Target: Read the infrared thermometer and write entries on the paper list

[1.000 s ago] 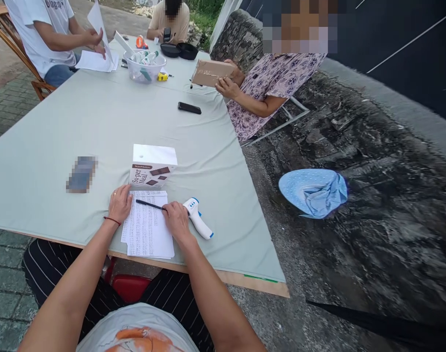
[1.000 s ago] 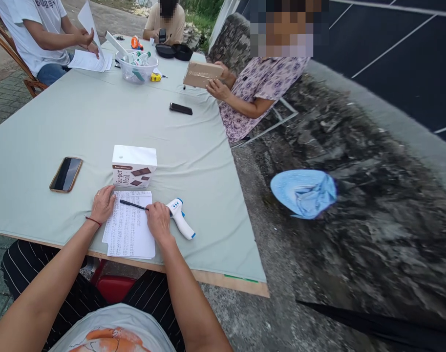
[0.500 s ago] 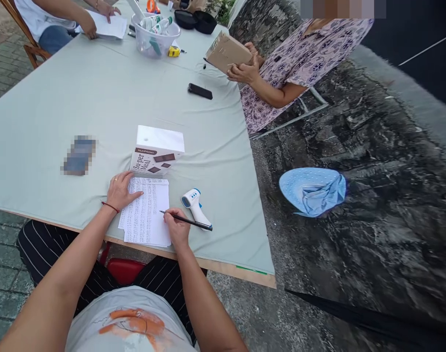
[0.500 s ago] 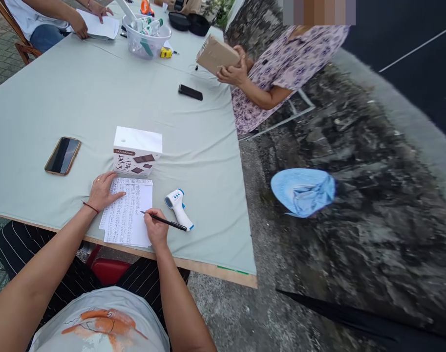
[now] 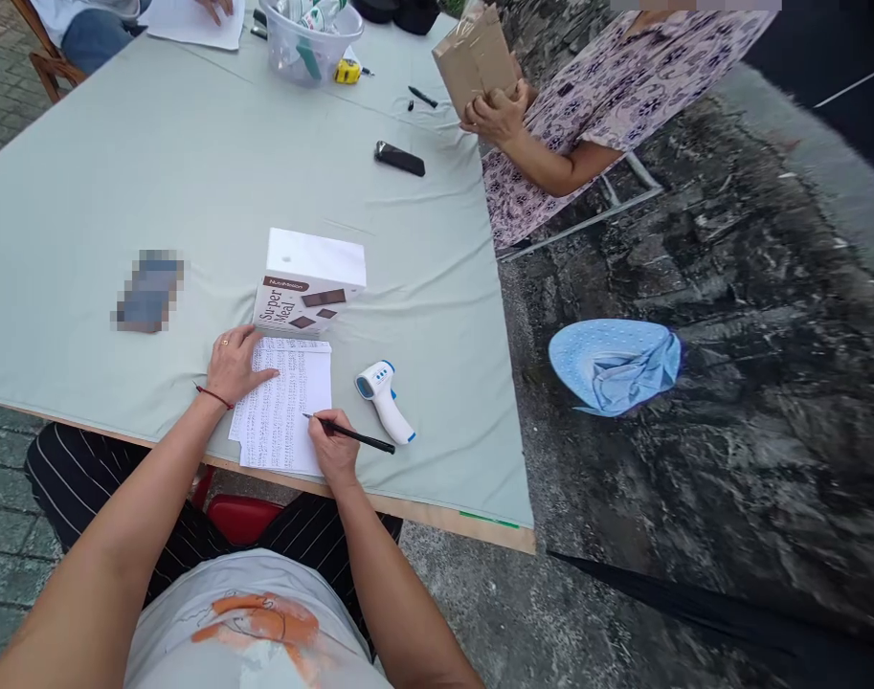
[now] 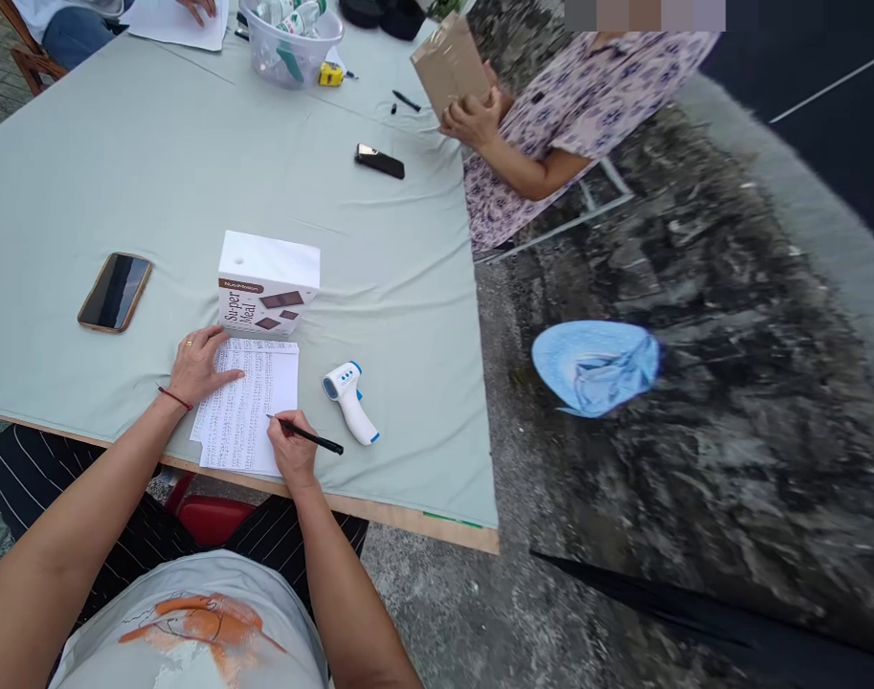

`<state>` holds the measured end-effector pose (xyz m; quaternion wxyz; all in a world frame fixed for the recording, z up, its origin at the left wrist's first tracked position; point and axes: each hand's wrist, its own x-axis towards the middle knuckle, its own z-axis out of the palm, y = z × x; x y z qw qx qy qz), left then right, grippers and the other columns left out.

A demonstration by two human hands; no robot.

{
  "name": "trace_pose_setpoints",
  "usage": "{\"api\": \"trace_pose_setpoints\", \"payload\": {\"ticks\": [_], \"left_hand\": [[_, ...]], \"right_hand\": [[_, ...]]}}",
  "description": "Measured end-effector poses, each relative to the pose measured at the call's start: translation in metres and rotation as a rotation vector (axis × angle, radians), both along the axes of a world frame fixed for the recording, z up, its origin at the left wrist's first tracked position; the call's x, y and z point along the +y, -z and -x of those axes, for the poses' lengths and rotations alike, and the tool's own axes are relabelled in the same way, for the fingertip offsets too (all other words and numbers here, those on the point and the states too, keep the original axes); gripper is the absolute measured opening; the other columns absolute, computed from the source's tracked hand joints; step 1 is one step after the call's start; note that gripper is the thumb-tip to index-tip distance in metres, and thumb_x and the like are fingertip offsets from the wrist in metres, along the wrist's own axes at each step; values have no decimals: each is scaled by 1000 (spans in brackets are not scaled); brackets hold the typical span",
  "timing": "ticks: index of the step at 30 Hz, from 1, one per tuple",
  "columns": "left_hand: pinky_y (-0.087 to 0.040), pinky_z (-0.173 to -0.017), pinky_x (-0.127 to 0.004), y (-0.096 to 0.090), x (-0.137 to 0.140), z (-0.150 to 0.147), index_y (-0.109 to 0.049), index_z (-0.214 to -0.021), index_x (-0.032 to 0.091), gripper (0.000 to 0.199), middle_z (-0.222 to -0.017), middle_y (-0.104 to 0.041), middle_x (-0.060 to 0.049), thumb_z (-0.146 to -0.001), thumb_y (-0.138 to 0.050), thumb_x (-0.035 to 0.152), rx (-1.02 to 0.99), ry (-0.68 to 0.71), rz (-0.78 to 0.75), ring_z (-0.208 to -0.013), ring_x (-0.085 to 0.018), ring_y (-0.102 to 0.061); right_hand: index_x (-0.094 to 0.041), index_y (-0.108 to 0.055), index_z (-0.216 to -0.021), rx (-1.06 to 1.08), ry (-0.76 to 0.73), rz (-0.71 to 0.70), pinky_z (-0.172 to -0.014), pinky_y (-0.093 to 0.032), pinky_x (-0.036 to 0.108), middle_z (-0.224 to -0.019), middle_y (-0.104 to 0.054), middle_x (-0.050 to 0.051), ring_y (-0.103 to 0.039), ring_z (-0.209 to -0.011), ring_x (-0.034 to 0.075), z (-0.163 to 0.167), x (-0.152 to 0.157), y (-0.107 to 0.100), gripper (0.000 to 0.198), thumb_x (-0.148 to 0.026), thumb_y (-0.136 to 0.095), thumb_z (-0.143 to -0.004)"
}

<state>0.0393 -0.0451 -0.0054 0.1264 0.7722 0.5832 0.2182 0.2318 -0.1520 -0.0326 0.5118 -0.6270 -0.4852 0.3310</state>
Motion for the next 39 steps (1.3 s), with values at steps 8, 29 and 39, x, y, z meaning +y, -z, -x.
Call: {"api": "trace_pose_setpoints", "payload": {"ticks": [8, 29, 39], "left_hand": [[-35, -110, -52, -2, 0, -1, -56, -123, 19, 63, -137, -53, -15, -69, -77, 46, 2, 9, 0, -128, -34, -47], [-34, -110, -53, -3, 0, -1, -55, -124, 19, 64, -137, -52, -14, -69, -77, 45, 6, 1, 10, -129, -34, -46], [-35, -110, -51, -5, 0, -2, -55, -123, 18, 64, -137, -53, -15, -70, -77, 45, 13, -4, 11, -128, -33, -47]], "right_hand": [[-20, -58, -70, -67, -40, -15, -58, -42, 26, -61, -56, -4, -49, -56, 11, 0, 0, 4, 9, -28, -57, -75], [-21, -56, -68, -103, -63, -12, -57, -41, 27, -58, -54, -4, -47, -54, 11, 0, 0, 1, 9, -27, -55, -74], [-21, -55, -68, -84, -40, -2, -58, -41, 27, -59, -54, -4, -47, -55, 12, 1, 1, 0, 10, -29, -55, -74]]}}
